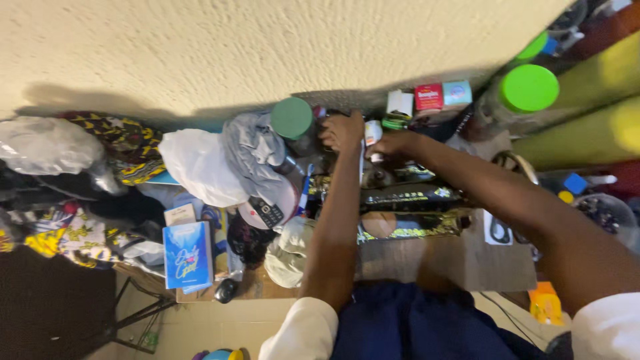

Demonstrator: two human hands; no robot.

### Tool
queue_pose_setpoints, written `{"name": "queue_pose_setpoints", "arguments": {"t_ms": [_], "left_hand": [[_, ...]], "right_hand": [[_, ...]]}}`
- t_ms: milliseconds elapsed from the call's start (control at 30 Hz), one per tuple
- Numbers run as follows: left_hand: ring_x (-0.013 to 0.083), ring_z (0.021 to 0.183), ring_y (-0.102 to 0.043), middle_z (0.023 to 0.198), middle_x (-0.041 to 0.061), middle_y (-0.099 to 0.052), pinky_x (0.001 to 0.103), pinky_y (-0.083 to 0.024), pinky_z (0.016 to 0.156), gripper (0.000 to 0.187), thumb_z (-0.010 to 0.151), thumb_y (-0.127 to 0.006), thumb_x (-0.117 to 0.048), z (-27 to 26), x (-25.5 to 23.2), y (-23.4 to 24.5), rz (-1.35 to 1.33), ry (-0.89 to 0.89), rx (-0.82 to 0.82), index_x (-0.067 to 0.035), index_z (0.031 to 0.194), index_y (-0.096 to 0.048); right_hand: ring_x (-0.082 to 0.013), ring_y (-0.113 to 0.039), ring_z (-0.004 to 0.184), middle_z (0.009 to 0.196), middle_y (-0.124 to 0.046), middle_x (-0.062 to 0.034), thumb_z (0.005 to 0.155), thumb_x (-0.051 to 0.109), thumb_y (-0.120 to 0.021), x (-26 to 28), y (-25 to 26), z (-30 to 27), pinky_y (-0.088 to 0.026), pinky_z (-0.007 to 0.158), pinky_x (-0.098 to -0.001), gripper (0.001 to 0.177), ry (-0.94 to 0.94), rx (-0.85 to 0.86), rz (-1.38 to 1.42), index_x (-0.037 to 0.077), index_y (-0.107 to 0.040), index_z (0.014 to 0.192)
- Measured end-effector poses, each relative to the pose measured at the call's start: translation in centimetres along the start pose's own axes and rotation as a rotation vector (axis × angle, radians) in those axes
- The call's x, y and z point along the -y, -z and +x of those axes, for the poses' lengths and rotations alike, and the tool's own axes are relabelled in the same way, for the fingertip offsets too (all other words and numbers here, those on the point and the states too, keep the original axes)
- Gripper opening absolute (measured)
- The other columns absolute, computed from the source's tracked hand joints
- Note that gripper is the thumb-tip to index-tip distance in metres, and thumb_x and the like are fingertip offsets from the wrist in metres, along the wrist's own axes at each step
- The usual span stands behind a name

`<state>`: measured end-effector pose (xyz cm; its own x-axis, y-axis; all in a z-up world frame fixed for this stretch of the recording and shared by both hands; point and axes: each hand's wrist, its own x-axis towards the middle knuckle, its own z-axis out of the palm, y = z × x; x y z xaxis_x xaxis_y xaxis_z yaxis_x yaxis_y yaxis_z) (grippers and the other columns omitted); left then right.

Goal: The person cleans a cluttered workspace by wiping down a sewing machine with a cloth and organizing various small objects including beads, bottles, and boxes into containers and drawers.

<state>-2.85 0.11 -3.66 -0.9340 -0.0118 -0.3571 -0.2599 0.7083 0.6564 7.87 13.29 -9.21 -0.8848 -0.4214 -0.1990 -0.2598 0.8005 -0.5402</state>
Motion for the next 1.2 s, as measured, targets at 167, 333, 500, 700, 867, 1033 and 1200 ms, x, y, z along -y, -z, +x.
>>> {"name": "queue_pose_setpoints", "arguments": {"t_ms": [167,333,500,700,867,1033,1200], "left_hand": [[0.0462,0.15,-0.032,0.164,0.03,-0.03,0.059,-0.033,0.119,0.083,0.082,-0.065,-0.056,-0.5,-1.1,2.0,-0.118,0.261,0.199,-0.005,0.147,-0.055],[0.0468,0.155,-0.01,0.168,0.023,-0.016,0.067,-0.021,0.118,0.083,0.083,-0.069,-0.053,-0.9,-2.1,2.7,-0.108,0.281,0.16,-0.011,0.151,-0.045],[0.0456,0.143,-0.036,0.153,0.023,-0.042,0.059,-0.036,0.113,0.1,0.075,-0.08,-0.037,-0.8,-2.1,2.1,-0.076,0.379,0.01,-0.011,0.158,-0.031],[0.0404,0.118,-0.065,0.128,0.021,-0.067,0.05,-0.051,0.105,0.071,0.076,-0.078,-0.023,-1.0,-1.0,2.0,-0.048,0.1,0.031,-0.01,0.141,-0.05],[0.044,0.121,-0.06,0.132,0.023,-0.06,0.051,-0.05,0.103,0.076,0.068,-0.085,-0.008,-4.1,-2.6,5.0,-0.017,-0.325,-0.102,-0.002,0.132,-0.045],[0.048,0.114,-0.058,0.127,0.019,-0.06,0.056,-0.049,0.094,0.072,0.068,-0.081,-0.004,-7.8,-4.7,9.5,0.142,-0.5,-0.185,-0.008,0.13,-0.045],[0.0494,0.11,-0.06,0.126,0.018,-0.059,0.058,-0.052,0.084,0.058,0.078,-0.077,-0.001,-9.0,-5.3,14.1,0.232,-0.563,-0.151,-0.008,0.126,-0.046]], "right_hand": [[-0.0362,-0.073,0.085,0.093,-0.075,-0.0127,0.085,0.022,-0.069,4.3,2.3,-0.2,-0.058,0.075,-0.0498,0.037,-0.012,-0.019,-0.404,0.029,-0.066,0.122],[-0.0446,-0.069,0.074,0.087,-0.073,-0.0198,0.08,0.018,-0.068,10.6,9.0,-2.5,-0.053,0.061,-0.0562,0.049,-0.253,-0.58,-0.126,0.018,-0.065,0.13],[-0.0466,-0.068,0.071,0.074,-0.068,-0.0253,0.095,0.027,-0.066,13.3,11.3,-3.2,-0.053,0.062,-0.0578,0.03,-0.402,-0.677,-0.212,0.01,-0.064,0.12],[-0.0456,-0.069,0.072,0.075,-0.068,-0.0237,0.095,0.021,-0.066,10.9,8.7,-1.4,-0.054,0.062,-0.056,0.029,-0.465,-0.66,-0.441,0.001,-0.061,0.116],[-0.0486,-0.068,0.068,0.07,-0.067,-0.0267,0.089,0.017,-0.067,12.9,10.6,-2.5,-0.053,0.058,-0.0575,0.047,-0.484,-0.728,-0.317,0.0,-0.059,0.133],[-0.0434,-0.068,0.073,0.081,-0.071,-0.0219,0.087,0.018,-0.072,10.2,8.8,-1.1,-0.053,0.065,-0.0544,0.04,-0.239,-0.471,-0.211,0.01,-0.066,0.126],[-0.035,-0.072,0.078,0.081,-0.072,-0.0159,0.079,0.019,-0.077,4.9,2.4,2.1,-0.056,0.069,-0.0472,0.038,-0.005,-0.012,0.156,0.016,-0.07,0.117]]}}
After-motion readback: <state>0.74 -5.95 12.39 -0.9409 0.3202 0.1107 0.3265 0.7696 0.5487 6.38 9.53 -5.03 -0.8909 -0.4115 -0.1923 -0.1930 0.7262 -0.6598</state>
